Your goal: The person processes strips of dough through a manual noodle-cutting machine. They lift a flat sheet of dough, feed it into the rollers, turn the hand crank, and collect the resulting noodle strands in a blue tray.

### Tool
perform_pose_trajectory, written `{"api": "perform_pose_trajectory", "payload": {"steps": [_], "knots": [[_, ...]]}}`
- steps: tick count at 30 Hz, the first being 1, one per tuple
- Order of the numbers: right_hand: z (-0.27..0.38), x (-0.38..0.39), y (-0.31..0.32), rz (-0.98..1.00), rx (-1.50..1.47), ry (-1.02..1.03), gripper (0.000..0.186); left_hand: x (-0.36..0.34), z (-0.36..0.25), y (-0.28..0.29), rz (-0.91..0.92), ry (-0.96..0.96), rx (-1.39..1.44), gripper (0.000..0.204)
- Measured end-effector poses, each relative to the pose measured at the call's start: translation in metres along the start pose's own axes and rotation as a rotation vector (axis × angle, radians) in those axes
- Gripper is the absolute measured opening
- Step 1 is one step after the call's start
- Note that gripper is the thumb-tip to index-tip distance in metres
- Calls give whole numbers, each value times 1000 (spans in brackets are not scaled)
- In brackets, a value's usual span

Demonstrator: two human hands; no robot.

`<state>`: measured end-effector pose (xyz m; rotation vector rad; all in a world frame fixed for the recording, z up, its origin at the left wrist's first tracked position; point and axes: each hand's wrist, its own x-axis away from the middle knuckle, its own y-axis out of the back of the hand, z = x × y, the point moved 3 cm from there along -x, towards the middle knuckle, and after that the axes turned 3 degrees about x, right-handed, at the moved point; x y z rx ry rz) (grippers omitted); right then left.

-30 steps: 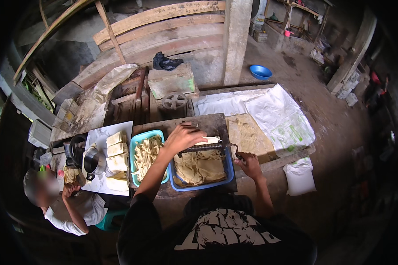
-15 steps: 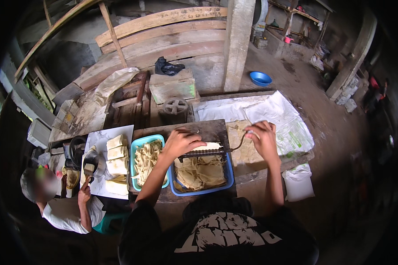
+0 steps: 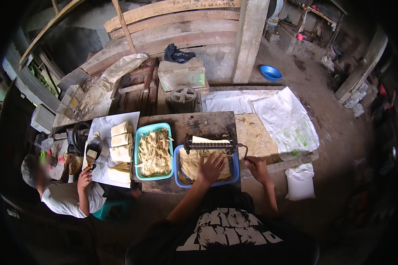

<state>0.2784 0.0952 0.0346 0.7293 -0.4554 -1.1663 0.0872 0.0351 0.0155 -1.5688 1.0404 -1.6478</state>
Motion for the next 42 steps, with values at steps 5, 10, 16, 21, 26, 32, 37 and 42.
{"api": "perform_pose_trajectory", "payload": {"steps": [5,10,16,21,26,32,37,42], "knots": [[35,25,43,88,41,33,23,-32,1,-30,99,-62,110,59],[68,23,79,130,21,-4,16,-46,-12,-22,637,56,259,63],[94,11,105,11,103,149,15,-32,-14,-26,291,-46,212,53],[108,-18,112,-171,232,272,16,-24,-21,-25,525,-100,271,61],[108,-53,110,-232,190,299,16,-20,-26,-36,562,-105,264,53],[42,-106,60,-290,91,381,15,-34,-29,-24,559,-91,235,39],[-23,-55,-10,-177,22,152,24,-49,-22,-9,382,-202,116,33],[3,3,16,-212,155,25,23,-48,-21,-28,-49,-270,137,29]]}}
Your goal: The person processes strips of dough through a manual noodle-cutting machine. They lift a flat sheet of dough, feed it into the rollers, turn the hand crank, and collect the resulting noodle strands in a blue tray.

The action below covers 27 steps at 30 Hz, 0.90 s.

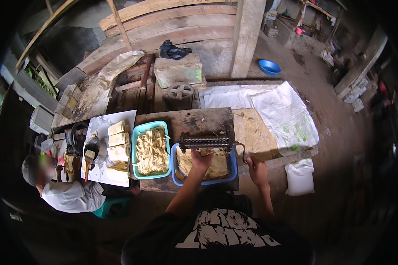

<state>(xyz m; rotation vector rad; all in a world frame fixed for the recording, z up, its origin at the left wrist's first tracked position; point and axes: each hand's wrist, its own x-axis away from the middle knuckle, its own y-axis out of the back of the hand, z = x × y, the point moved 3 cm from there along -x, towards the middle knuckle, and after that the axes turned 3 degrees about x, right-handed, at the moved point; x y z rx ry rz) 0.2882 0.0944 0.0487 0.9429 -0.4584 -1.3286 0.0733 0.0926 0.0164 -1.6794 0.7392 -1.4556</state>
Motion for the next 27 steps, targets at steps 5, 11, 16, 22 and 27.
{"api": "perform_pose_trajectory", "payload": {"steps": [5,11,16,22,27], "knots": [[52,-19,81,-231,153,-4,17,-5,1,14,153,-26,-142,16],[101,-111,89,-482,284,227,15,31,-19,15,-43,-138,-599,25],[178,-80,27,-368,-15,389,9,58,-94,32,-103,-365,-732,21],[270,-10,-102,99,-331,543,11,88,-226,62,-48,-624,-1058,19],[336,25,-194,255,-310,533,15,85,-338,75,-117,-673,-1365,20]]}}
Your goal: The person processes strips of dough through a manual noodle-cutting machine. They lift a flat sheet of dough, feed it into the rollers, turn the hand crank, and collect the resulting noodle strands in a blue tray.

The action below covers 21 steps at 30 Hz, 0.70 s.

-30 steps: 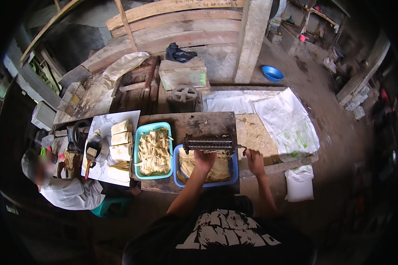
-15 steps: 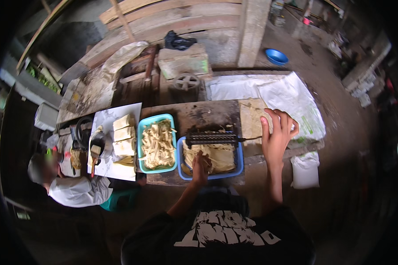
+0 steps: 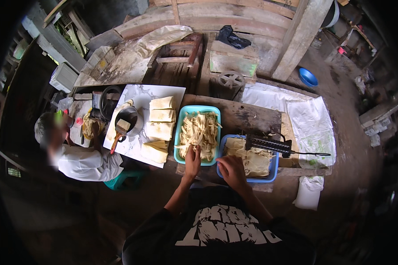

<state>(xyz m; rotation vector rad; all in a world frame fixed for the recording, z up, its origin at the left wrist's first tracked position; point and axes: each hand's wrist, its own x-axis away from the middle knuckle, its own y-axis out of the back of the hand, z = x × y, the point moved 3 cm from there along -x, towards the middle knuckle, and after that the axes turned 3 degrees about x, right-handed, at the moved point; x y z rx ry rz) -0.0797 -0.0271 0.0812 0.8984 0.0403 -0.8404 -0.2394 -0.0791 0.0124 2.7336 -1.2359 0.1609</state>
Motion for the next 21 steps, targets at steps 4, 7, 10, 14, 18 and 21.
{"api": "perform_pose_trajectory", "payload": {"steps": [4,7,10,14,18,21], "knots": [[32,-29,-63,-31,24,-79,15,-48,-32,58,-1,-420,-308,15],[49,-44,-98,-55,69,-181,15,-72,-5,86,156,-640,-460,17],[52,-41,-130,-99,139,-262,16,-69,13,114,256,-751,-548,24],[43,-26,-142,-125,213,-458,17,-71,20,129,377,-723,-505,24],[11,3,-128,-247,269,-601,15,-68,24,116,362,-761,-426,17],[-21,25,-99,-362,354,-635,16,-51,22,93,427,-811,-401,17]]}}
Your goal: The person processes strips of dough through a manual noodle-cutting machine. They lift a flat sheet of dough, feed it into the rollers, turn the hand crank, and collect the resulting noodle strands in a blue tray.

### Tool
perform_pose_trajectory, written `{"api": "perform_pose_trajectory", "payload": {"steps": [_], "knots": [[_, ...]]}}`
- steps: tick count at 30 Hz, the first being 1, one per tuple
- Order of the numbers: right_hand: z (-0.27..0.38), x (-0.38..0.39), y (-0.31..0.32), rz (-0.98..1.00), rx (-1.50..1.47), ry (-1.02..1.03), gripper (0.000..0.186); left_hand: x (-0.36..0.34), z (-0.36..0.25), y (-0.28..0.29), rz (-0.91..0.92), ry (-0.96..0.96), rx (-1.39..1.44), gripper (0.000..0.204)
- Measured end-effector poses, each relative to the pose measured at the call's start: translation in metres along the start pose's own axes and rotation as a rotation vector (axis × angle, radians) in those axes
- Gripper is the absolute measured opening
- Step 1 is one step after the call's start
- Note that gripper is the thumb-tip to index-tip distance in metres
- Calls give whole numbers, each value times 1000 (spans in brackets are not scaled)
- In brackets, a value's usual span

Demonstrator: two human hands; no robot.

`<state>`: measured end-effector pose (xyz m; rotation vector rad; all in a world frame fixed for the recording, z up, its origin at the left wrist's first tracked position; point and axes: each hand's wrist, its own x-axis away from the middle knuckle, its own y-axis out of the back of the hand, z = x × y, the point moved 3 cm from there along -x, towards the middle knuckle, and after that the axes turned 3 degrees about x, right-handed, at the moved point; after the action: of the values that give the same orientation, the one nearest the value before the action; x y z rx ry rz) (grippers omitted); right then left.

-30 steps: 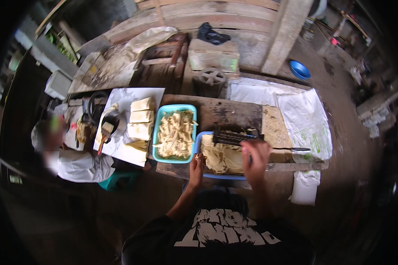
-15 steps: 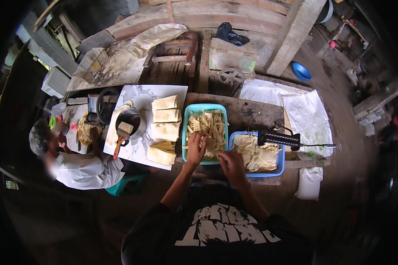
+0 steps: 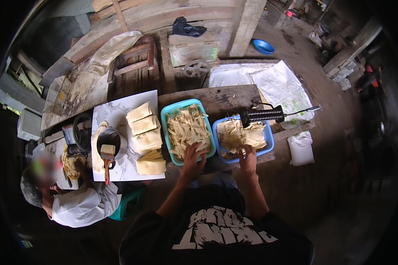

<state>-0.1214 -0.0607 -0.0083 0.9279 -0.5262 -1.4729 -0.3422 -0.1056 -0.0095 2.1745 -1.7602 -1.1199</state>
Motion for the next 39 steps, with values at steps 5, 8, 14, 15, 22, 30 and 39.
{"api": "perform_pose_trajectory", "payload": {"steps": [5,8,14,15,22,30,39], "knots": [[-70,-37,36,32,156,-140,27,-11,-44,-59,55,-8,25,15],[-112,-61,51,145,139,-72,32,-21,-69,-109,81,11,48,15],[-162,-95,78,376,124,254,46,-50,-123,-201,11,18,12,15],[-174,-100,83,399,99,253,52,-55,-131,-214,-2,30,-5,15],[-218,-110,106,356,149,437,48,-71,-175,-280,-92,182,-38,14],[-248,-109,131,26,-54,394,19,-73,-198,-303,-123,292,28,15],[-262,-85,160,13,-891,-306,30,-79,-197,-327,78,688,872,28]]}}
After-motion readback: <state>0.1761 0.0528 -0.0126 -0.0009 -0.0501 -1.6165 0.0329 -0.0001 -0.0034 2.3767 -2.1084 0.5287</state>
